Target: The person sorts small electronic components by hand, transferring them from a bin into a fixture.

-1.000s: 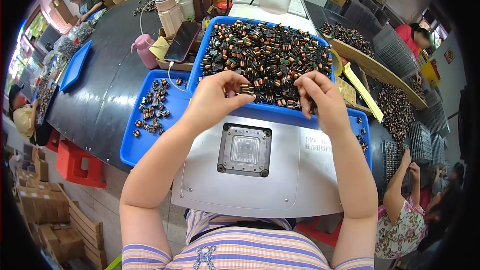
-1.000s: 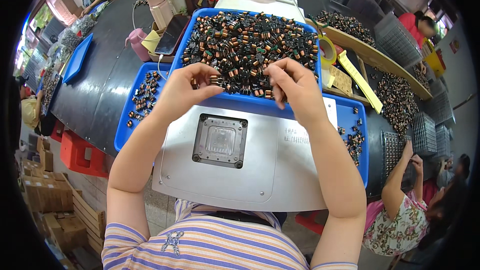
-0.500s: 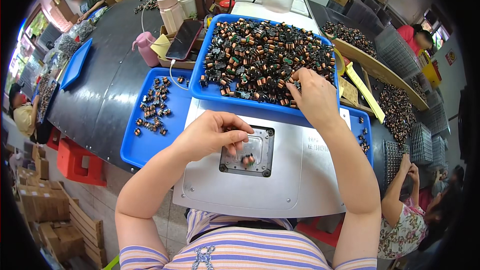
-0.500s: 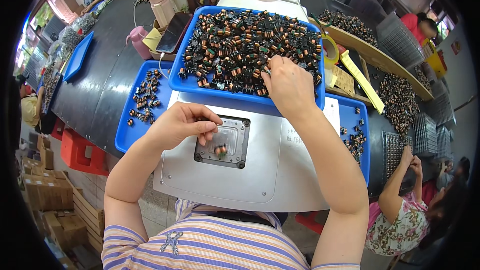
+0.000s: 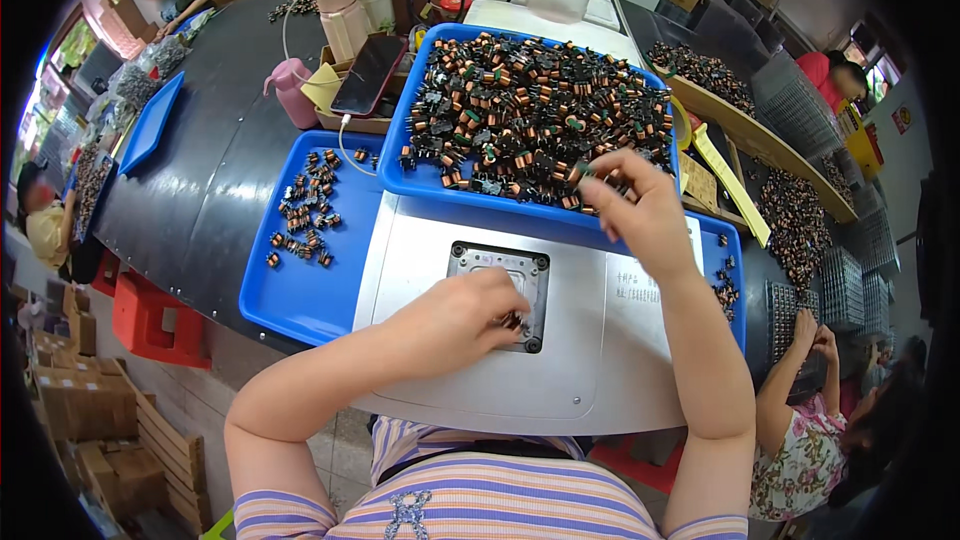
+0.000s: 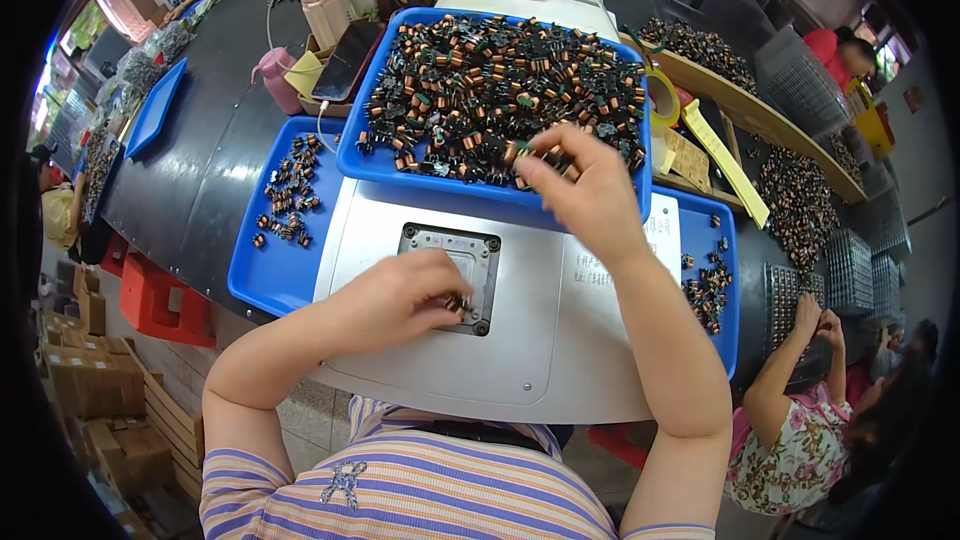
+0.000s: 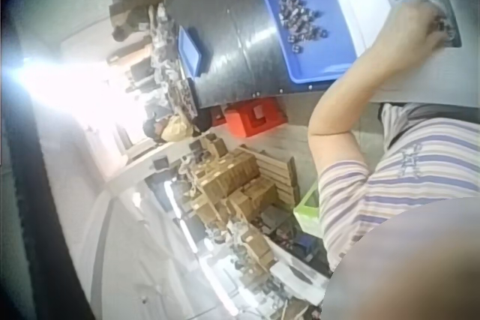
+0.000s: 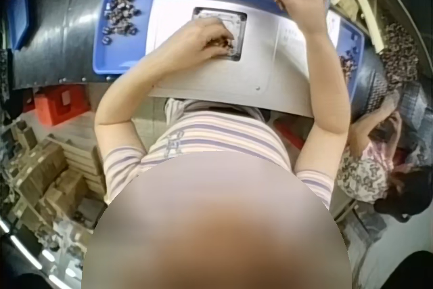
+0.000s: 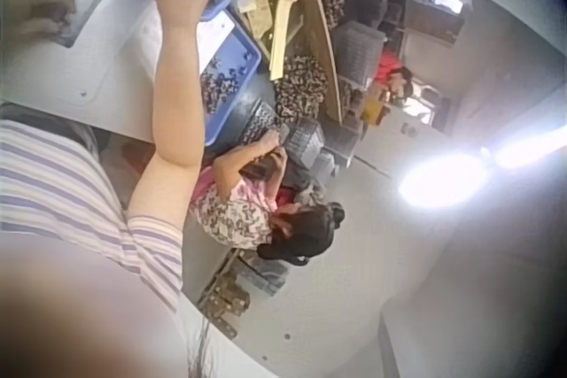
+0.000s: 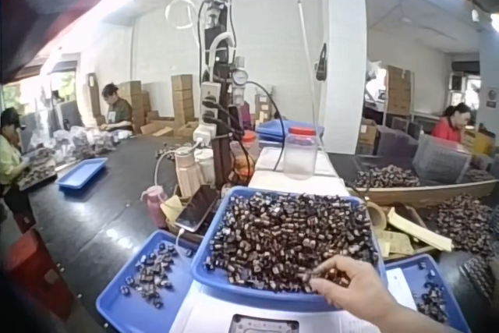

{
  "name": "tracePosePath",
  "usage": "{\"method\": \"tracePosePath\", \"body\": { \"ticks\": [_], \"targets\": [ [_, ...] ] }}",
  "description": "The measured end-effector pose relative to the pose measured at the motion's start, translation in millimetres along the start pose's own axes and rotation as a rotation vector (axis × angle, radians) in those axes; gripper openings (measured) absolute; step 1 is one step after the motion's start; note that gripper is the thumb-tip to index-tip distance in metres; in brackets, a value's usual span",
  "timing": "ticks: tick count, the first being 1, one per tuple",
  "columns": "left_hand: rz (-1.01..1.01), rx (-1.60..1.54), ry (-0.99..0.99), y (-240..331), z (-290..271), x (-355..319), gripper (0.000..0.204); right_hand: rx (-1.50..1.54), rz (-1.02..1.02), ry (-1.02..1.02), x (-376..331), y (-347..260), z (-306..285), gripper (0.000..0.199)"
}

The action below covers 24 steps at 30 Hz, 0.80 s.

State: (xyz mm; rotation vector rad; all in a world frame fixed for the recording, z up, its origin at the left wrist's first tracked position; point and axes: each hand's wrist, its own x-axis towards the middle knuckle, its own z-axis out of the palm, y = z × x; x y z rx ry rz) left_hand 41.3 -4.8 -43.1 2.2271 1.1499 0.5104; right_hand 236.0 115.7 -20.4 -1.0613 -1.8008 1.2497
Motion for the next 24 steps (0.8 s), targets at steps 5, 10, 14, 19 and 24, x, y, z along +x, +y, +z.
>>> {"method": "tracePosePath", "body": {
  "ticks": [5,10,14,19,24],
  "targets": [
    [-0.343,-1.144,0.4,-5,-18,8,0.028,-0.248,-0.258,-0.241,-37,11,31,0.014],
    [-0.3,-1.512,0.605,-19,-11,8,0.025,-0.682,-0.501,-0.333,-48,13,49,0.014],
    [-0.287,-1.539,0.605,-26,-7,5,0.024,-0.645,-0.494,-0.335,-47,14,50,0.014],
    [-0.284,-1.396,0.568,-30,-6,0,0.026,-0.701,-0.566,-0.283,-51,15,56,0.014],
    [-0.4,-0.856,0.464,-15,-15,2,0.019,-0.706,-0.632,-0.216,-50,22,54,0.015]
  ]
}}
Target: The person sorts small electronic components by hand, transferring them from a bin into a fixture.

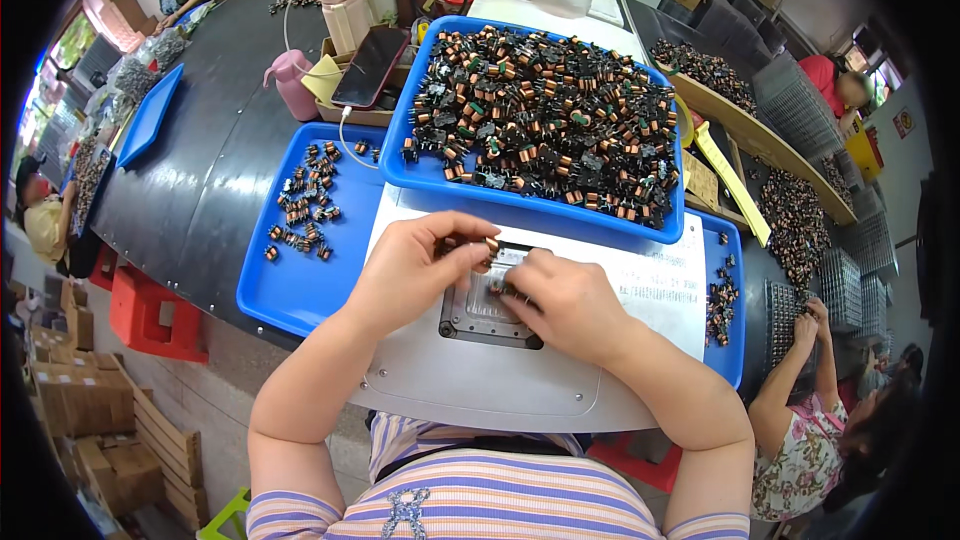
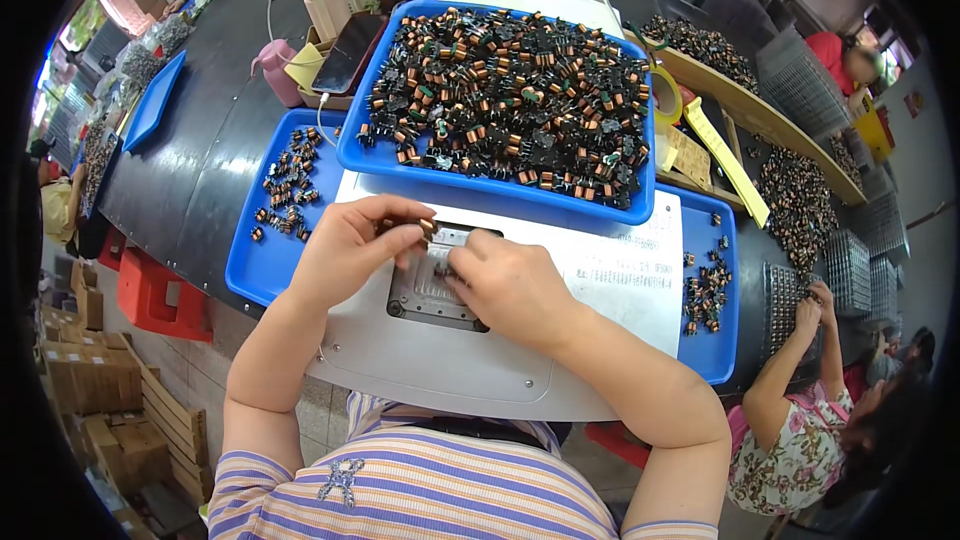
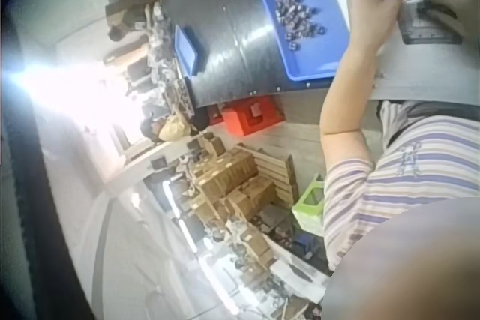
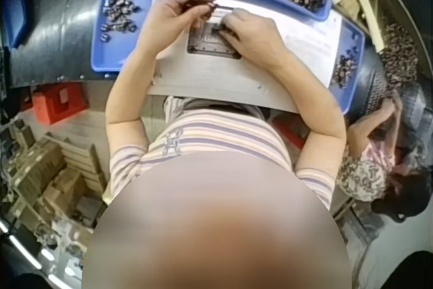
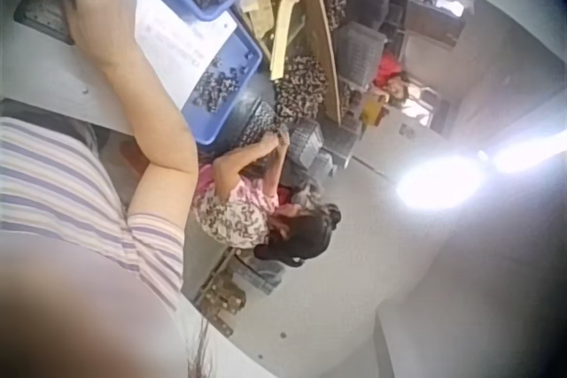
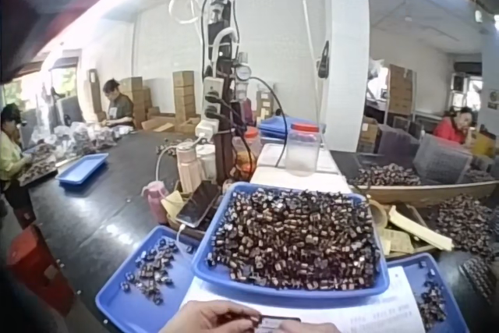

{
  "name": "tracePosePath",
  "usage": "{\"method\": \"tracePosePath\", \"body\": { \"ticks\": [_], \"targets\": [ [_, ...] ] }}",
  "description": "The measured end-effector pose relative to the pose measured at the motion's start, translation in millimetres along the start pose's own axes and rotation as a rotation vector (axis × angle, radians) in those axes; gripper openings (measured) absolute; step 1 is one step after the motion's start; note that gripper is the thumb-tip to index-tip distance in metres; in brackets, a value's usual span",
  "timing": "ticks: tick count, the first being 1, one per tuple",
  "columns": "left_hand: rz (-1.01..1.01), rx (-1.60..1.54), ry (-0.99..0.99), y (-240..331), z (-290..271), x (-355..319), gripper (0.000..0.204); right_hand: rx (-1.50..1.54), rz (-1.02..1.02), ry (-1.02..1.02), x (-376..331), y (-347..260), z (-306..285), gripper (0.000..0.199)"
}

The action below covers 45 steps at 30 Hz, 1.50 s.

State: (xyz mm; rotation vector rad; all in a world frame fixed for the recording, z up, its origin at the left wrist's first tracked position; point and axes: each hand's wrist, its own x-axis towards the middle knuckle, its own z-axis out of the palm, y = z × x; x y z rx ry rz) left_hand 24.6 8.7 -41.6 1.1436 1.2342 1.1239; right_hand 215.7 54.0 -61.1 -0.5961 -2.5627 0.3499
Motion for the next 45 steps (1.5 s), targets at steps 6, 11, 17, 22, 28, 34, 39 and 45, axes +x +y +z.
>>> {"method": "tracePosePath", "body": {
  "ticks": [6,11,17,22,28,34,39,45],
  "targets": [
    [0.378,0.821,-0.172,-1,4,1,0.014,1.196,0.739,0.091,4,27,-32,0.01],
    [0.498,1.058,-0.298,4,11,5,0.011,1.397,0.807,0.158,3,31,-26,0.01],
    [0.605,1.258,-0.334,5,21,-5,0.009,1.332,0.778,0.07,3,29,-26,0.011],
    [0.707,1.067,-0.111,7,4,-10,0.009,1.09,0.747,0.088,7,36,-66,0.014],
    [0.229,1.084,0.272,36,-61,-31,0.019,0.034,0.897,0.16,-60,92,-143,0.016],
    [-0.004,1.373,0.442,5,-94,-47,0.046,-0.613,1.04,-0.27,-181,142,-140,0.024],
    [0.482,1.138,0.221,27,-41,0,0.043,-0.3,0.735,0.219,-99,112,-122,0.027],
    [0.6,1.069,-0.083,12,13,61,0.026,-0.381,0.142,0.253,31,54,-64,0.022]
  ]
}}
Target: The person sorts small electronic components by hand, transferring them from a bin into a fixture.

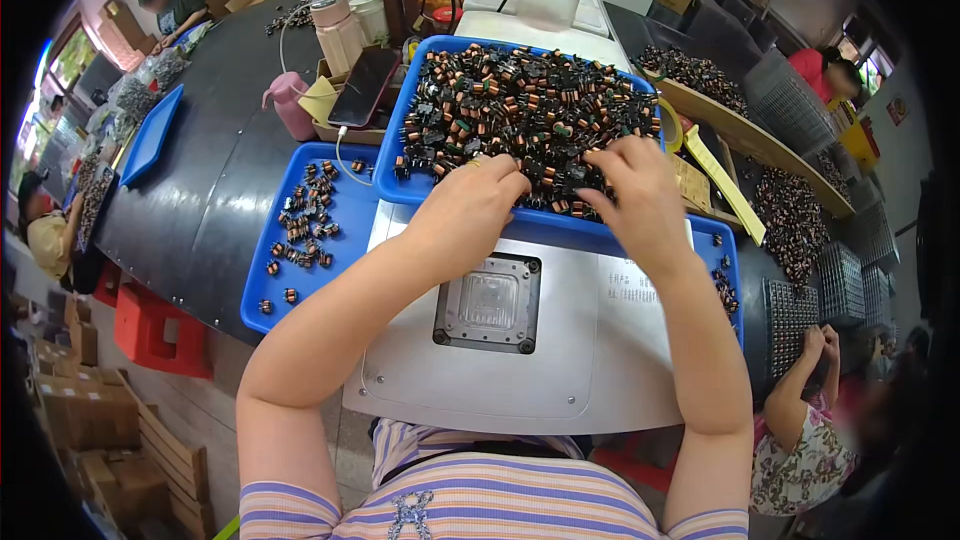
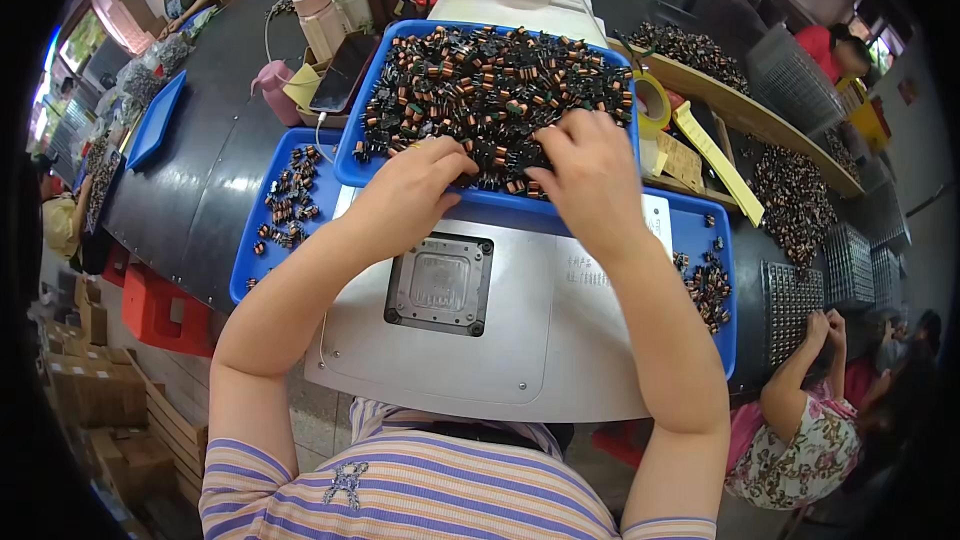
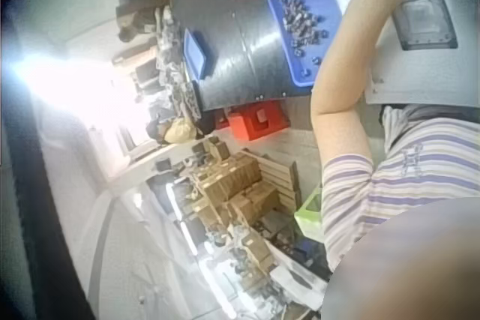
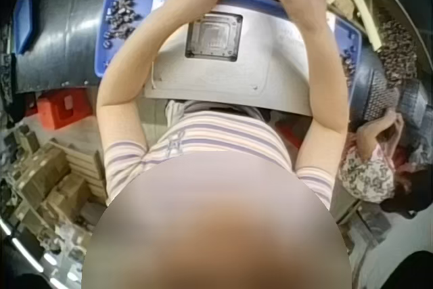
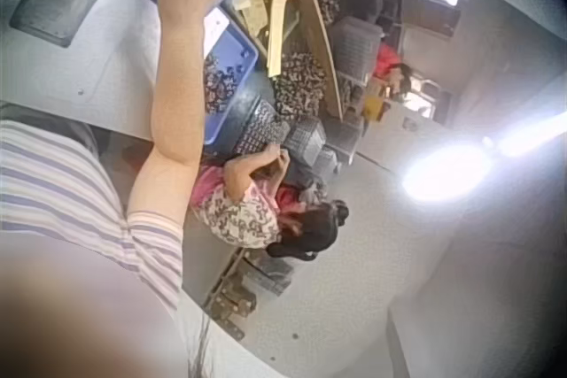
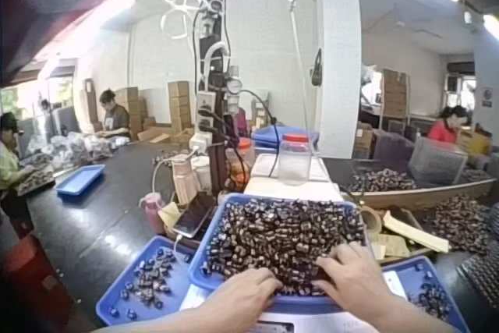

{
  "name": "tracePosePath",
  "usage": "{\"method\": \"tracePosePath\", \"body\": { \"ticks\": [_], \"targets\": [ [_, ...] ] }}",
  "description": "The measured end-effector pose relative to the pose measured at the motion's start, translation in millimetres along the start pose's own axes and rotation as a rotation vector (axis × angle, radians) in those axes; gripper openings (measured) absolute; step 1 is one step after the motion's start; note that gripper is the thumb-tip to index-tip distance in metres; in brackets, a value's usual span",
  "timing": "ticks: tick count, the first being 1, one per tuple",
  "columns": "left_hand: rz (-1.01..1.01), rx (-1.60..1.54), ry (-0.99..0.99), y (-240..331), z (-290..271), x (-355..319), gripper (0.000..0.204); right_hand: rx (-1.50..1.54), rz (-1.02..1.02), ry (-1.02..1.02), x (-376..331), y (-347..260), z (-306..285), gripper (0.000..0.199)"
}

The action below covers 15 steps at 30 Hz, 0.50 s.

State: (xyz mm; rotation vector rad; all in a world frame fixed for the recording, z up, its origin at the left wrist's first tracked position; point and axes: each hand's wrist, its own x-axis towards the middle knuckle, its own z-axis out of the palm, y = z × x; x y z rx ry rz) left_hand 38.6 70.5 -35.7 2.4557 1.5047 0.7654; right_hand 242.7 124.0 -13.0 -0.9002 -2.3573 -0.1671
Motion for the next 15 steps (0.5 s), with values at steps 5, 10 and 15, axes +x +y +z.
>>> {"method": "tracePosePath", "body": {
  "ticks": [5,10,15],
  "targets": [
    [0.006,-0.053,0.067,-6,6,5,0.017,0.039,0.018,0.005,1,8,15,0.017],
    [0.024,-0.063,0.126,-2,9,-2,0.02,0.93,0.572,-0.097,-4,-6,8,0.012],
    [-0.097,-0.164,0.163,-3,7,-5,0.023,1.599,0.721,-0.443,-9,-24,-2,0.019]
  ]
}}
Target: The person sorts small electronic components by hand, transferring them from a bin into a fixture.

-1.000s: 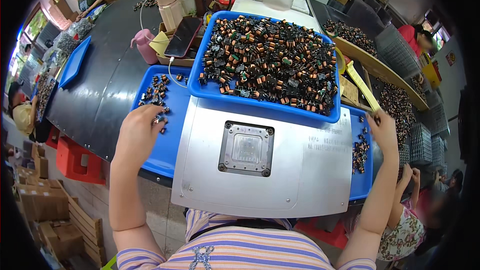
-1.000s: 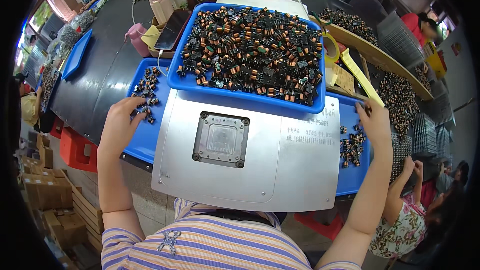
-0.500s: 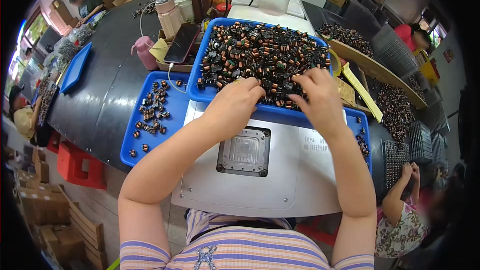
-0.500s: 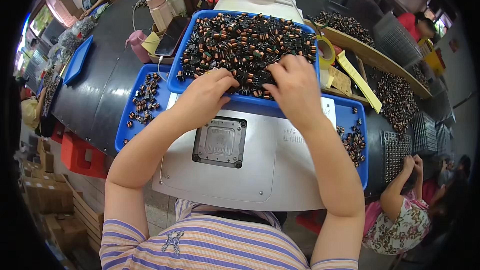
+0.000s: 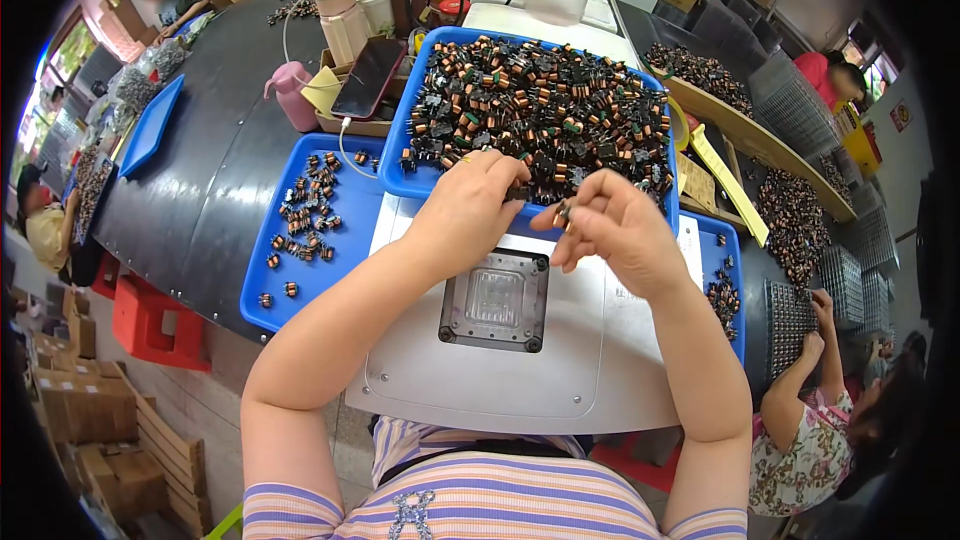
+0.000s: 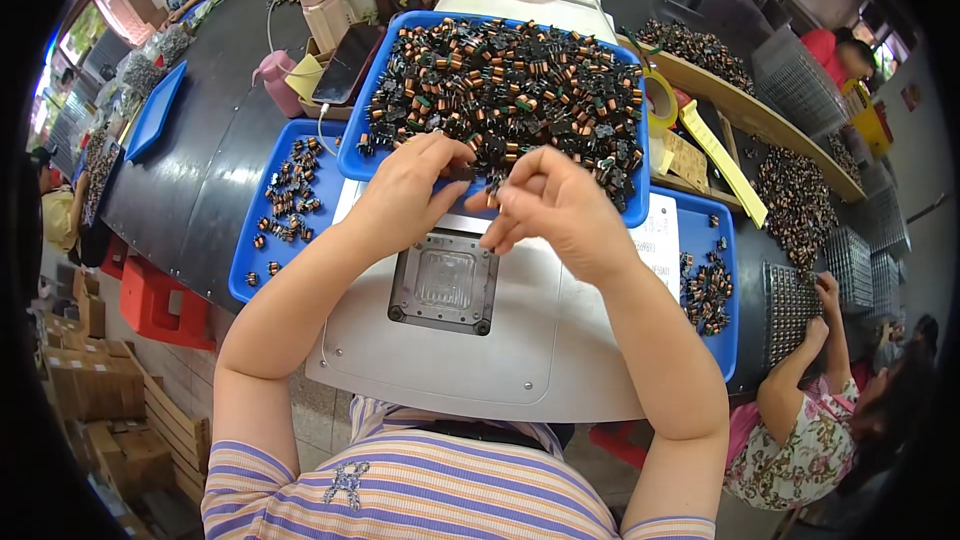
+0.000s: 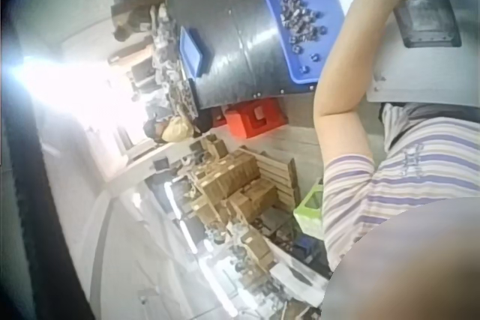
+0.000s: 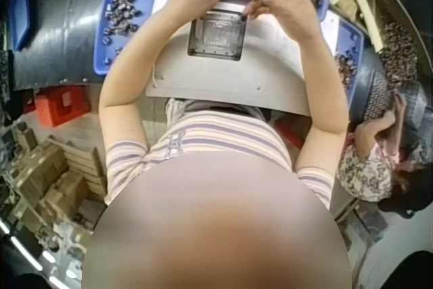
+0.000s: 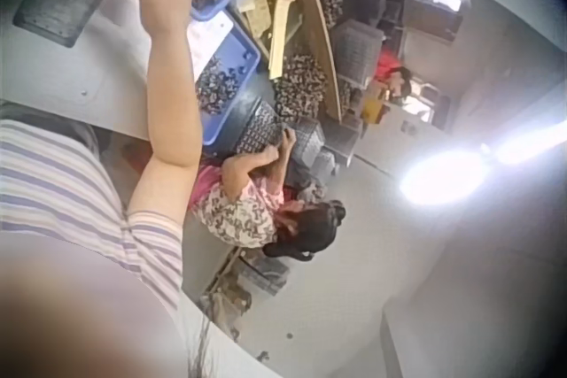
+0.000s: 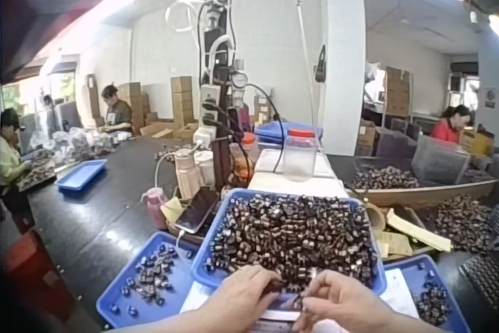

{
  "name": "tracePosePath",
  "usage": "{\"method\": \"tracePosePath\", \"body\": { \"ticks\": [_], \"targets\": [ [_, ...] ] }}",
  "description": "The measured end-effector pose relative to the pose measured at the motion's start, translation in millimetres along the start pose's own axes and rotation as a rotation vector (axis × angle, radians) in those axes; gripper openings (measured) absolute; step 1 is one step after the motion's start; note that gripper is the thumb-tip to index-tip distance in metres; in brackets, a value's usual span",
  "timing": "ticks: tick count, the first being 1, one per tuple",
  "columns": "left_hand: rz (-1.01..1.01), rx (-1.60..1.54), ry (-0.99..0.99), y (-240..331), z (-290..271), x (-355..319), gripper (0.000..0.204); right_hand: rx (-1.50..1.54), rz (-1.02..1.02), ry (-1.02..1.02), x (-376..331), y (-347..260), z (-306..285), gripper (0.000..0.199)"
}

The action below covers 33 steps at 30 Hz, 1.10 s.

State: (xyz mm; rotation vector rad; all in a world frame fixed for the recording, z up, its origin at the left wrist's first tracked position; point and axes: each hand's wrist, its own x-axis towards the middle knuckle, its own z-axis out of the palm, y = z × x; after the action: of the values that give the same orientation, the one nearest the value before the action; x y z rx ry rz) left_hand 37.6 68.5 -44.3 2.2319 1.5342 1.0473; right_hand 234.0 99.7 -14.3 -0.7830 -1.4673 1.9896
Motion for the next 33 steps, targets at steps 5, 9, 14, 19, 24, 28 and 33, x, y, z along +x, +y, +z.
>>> {"method": "tracePosePath", "body": {
  "ticks": [5,9,14,19,24,28,33],
  "targets": [
    [-0.437,-0.775,0.083,13,-20,-3,0.019,-0.16,0.106,-0.021,-5,17,5,0.023],
    [-0.492,-0.998,0.076,13,-29,-22,0.019,-0.294,0.099,-0.186,-5,27,10,0.023],
    [-0.548,-1.204,0.166,14,-15,-40,0.029,-0.732,-0.096,-0.17,-8,36,23,0.019],
    [-0.563,-1.319,0.104,3,-11,-46,0.019,-0.919,-0.381,-0.158,-10,44,29,0.022],
    [-0.565,-1.317,0.107,5,-7,-49,0.019,-1.055,-0.518,-0.156,-8,55,31,0.024],
    [-0.536,-1.308,0.149,1,-3,-49,0.024,-1.092,-0.598,-0.139,-11,55,36,0.024],
    [-0.588,-1.331,0.161,2,-7,-49,0.022,-1.145,-0.666,-0.077,-9,58,37,0.022]
  ]
}}
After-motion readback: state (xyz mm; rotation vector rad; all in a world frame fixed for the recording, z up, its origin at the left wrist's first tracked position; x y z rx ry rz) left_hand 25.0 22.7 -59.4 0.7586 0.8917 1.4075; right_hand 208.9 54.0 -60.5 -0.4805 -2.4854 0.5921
